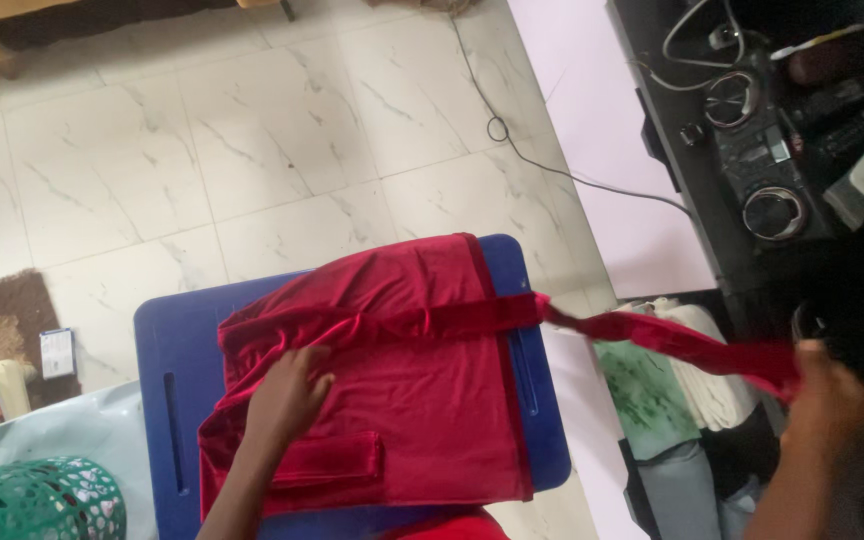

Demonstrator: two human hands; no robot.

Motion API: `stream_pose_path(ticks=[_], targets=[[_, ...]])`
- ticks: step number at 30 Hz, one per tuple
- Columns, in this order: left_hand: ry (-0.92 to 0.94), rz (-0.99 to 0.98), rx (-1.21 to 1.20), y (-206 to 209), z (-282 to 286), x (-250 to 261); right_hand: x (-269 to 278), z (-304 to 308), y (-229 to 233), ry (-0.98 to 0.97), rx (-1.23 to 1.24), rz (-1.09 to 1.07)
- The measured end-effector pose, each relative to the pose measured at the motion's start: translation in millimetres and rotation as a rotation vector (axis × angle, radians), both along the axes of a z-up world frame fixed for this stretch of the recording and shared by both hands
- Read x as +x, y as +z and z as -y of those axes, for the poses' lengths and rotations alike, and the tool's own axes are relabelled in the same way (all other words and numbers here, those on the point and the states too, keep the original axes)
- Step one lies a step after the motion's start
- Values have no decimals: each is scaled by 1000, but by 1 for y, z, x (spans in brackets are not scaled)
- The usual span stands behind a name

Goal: The person folds a red garment on a blue plastic table and places it into an open drawer with other clothes.

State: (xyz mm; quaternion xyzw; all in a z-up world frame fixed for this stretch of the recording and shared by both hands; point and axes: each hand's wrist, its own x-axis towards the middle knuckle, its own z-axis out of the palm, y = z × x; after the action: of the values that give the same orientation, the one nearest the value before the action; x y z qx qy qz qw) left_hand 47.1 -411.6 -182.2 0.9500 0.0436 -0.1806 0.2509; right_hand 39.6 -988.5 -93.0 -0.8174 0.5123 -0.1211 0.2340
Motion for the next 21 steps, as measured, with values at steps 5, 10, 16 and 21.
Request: stream_pose_path(ticks=[5,10,16,21], targets=[[-109,323,150,-35,-3,40,17,-40,-68,509,-228,-413],[-244,208,328,-69,-19,72,37,-137,-165,1151,-250,-31],[-264,329,386,-94,-55,85,62,-134,-214,1098,-124,-193],[-164,151,137,-55,-70,87,67,-114,-222,1270,-199,-149]])
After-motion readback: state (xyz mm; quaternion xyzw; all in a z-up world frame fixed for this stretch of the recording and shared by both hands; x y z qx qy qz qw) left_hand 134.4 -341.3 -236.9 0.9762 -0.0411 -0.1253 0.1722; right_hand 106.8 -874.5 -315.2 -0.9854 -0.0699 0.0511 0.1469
